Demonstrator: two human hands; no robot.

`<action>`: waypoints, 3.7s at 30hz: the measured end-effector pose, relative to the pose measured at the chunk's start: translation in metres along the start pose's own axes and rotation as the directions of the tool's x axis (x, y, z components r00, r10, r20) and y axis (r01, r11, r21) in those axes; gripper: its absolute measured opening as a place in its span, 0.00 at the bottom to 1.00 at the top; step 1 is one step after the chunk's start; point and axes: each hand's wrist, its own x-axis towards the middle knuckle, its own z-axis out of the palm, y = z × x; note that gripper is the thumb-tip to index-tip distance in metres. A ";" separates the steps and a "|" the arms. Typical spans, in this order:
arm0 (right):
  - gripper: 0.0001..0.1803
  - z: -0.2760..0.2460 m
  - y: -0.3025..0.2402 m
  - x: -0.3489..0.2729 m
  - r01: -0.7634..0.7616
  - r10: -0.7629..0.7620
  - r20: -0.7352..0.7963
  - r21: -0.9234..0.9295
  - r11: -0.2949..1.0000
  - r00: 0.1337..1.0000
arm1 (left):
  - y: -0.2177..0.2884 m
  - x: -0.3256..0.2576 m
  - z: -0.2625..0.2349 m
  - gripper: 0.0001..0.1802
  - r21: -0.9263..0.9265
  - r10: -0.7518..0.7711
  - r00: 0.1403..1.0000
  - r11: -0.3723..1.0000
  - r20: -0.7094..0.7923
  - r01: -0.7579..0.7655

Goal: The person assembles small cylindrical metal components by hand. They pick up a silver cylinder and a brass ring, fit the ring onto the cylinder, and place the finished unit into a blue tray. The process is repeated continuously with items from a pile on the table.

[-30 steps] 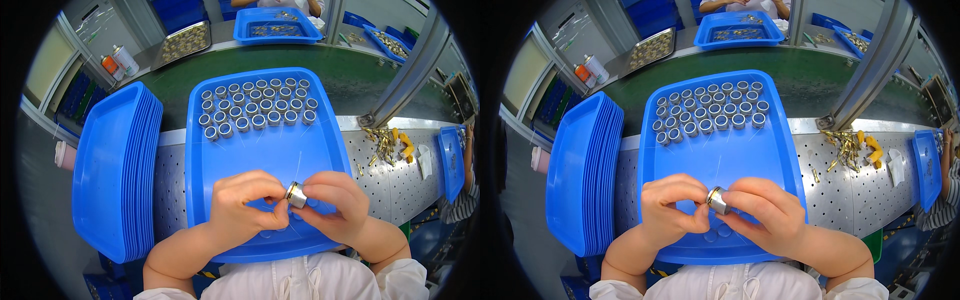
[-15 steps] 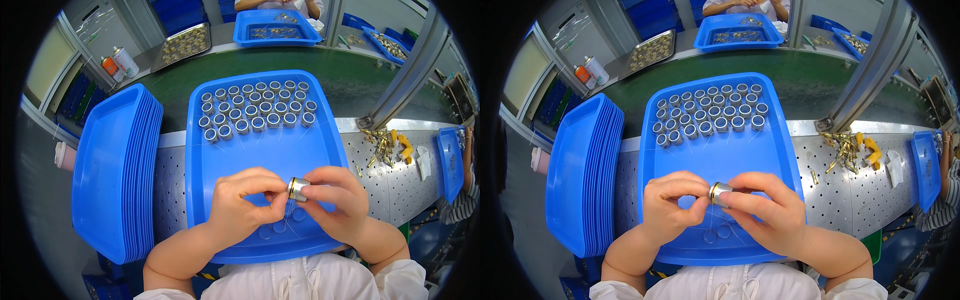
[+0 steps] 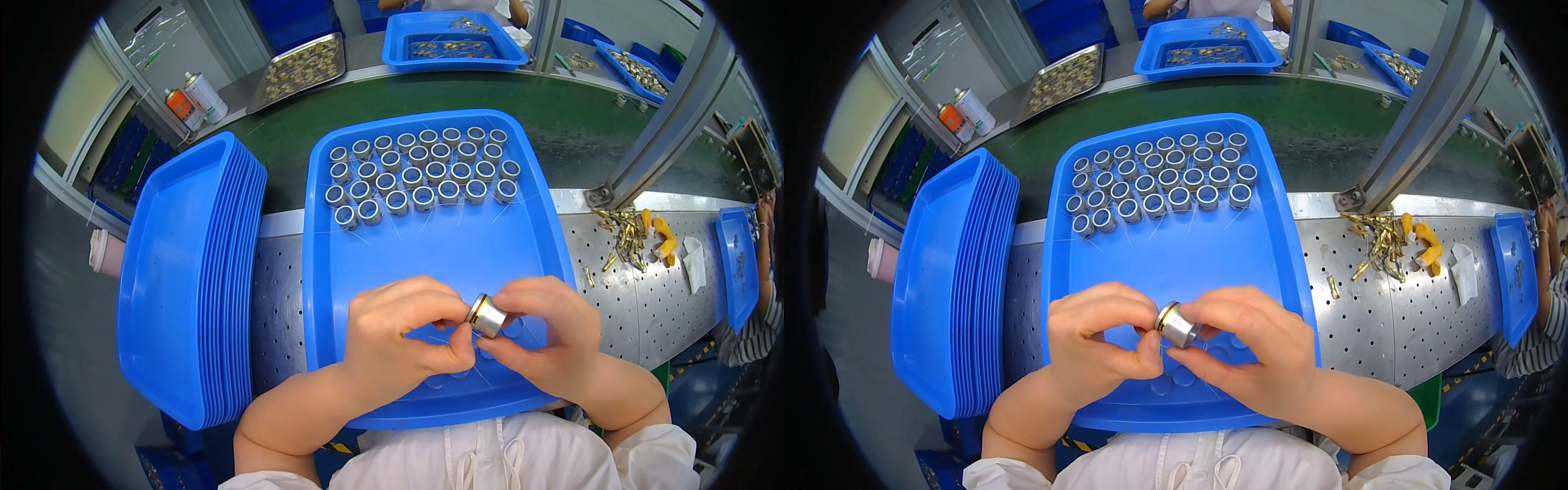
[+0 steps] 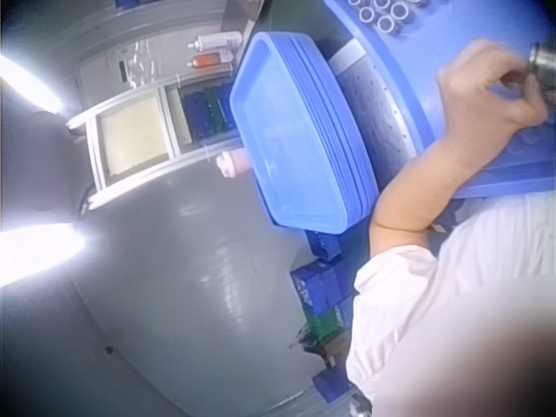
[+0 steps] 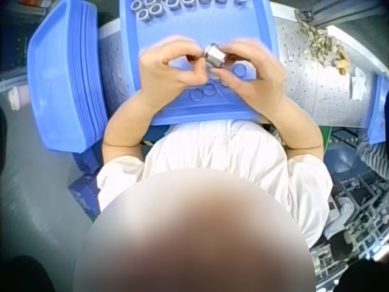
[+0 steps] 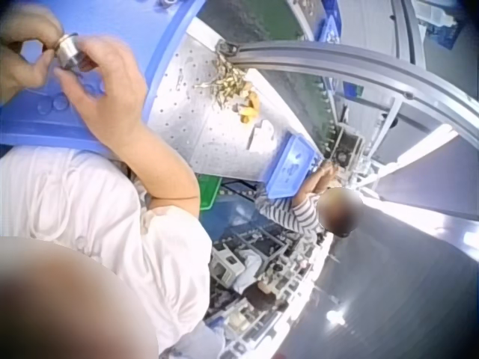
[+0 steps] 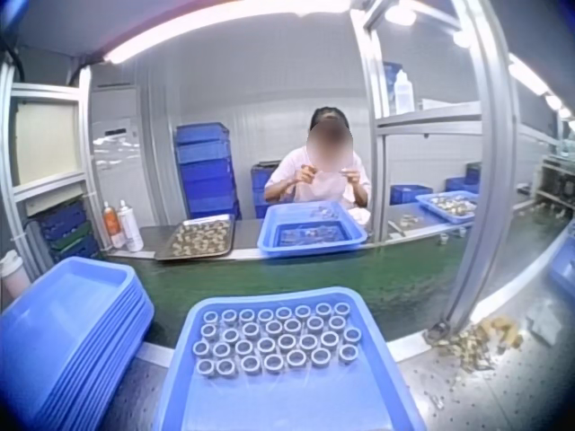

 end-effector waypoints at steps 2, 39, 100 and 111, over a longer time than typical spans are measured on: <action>0.21 0.000 0.001 0.000 0.013 -0.013 -0.002 -0.005 1.000 1.000 | 0.000 0.000 0.000 0.09 0.033 0.029 1.000 0.999 -0.007 -0.028; 0.20 -0.006 0.008 0.006 0.317 -0.317 0.031 -0.193 0.929 0.948 | -0.002 0.002 -0.001 0.09 -0.080 -0.049 0.998 0.996 0.025 0.051; 0.23 -0.011 0.011 0.006 0.032 -0.037 0.032 0.128 0.991 0.999 | -0.001 0.003 -0.006 0.27 -0.202 -0.032 0.981 0.977 0.192 0.071; 0.24 -0.016 0.008 0.006 -0.040 0.028 0.098 0.126 0.991 0.995 | -0.002 0.003 -0.005 0.25 -0.437 -0.113 0.964 0.874 0.241 0.212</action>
